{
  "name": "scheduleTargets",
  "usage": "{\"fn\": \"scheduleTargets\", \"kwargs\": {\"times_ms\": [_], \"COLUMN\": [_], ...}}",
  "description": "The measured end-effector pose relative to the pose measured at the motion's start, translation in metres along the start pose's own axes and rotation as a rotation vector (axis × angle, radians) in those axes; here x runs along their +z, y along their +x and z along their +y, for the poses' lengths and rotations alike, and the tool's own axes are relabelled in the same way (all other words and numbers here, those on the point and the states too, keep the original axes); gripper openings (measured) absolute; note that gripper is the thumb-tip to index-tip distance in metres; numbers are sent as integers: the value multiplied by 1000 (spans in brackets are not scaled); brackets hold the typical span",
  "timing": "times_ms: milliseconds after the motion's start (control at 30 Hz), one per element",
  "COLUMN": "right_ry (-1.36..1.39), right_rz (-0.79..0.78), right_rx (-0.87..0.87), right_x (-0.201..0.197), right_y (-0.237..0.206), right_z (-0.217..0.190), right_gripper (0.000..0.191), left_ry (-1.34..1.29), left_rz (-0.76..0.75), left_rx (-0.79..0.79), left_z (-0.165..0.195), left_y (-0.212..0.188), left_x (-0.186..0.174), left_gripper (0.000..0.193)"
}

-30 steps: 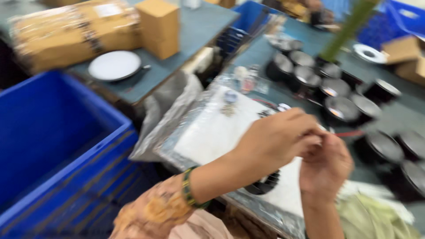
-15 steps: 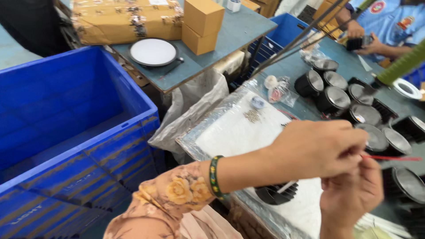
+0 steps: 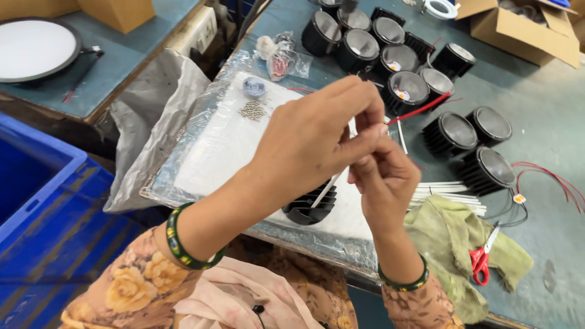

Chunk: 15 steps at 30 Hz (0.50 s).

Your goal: The person assembles LED light fixtures by inserting wires into black heat sink housings, securing them with a screwdriver, and attaching LED panels. They handle multiple components including wires, screws, and diffusers on a workbench.

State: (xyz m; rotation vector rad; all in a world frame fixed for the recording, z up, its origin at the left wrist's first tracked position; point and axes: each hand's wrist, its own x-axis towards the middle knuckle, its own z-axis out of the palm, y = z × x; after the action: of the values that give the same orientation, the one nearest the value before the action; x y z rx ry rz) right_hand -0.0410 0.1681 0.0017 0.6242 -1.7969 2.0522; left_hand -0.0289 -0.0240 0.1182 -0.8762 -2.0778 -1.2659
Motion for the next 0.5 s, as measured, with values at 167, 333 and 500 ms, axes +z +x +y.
{"fn": "scheduleTargets", "kwargs": {"times_ms": [167, 333, 500], "right_ry": [-365, -575, -556], "right_rz": [-215, -440, -367], "right_rx": [-7, -120, -112], "right_x": [-11, -19, -16], "right_y": [-12, -38, -52], "right_z": [25, 51, 62], "right_gripper": [23, 20, 18], "left_ry": [7, -77, -147], "left_rz": [-11, -24, -57], "left_rx": [4, 9, -32], "left_z": [-11, -25, -28], "left_y": [3, 1, 5], "left_x": [2, 7, 9], "left_gripper": [14, 17, 17]}}
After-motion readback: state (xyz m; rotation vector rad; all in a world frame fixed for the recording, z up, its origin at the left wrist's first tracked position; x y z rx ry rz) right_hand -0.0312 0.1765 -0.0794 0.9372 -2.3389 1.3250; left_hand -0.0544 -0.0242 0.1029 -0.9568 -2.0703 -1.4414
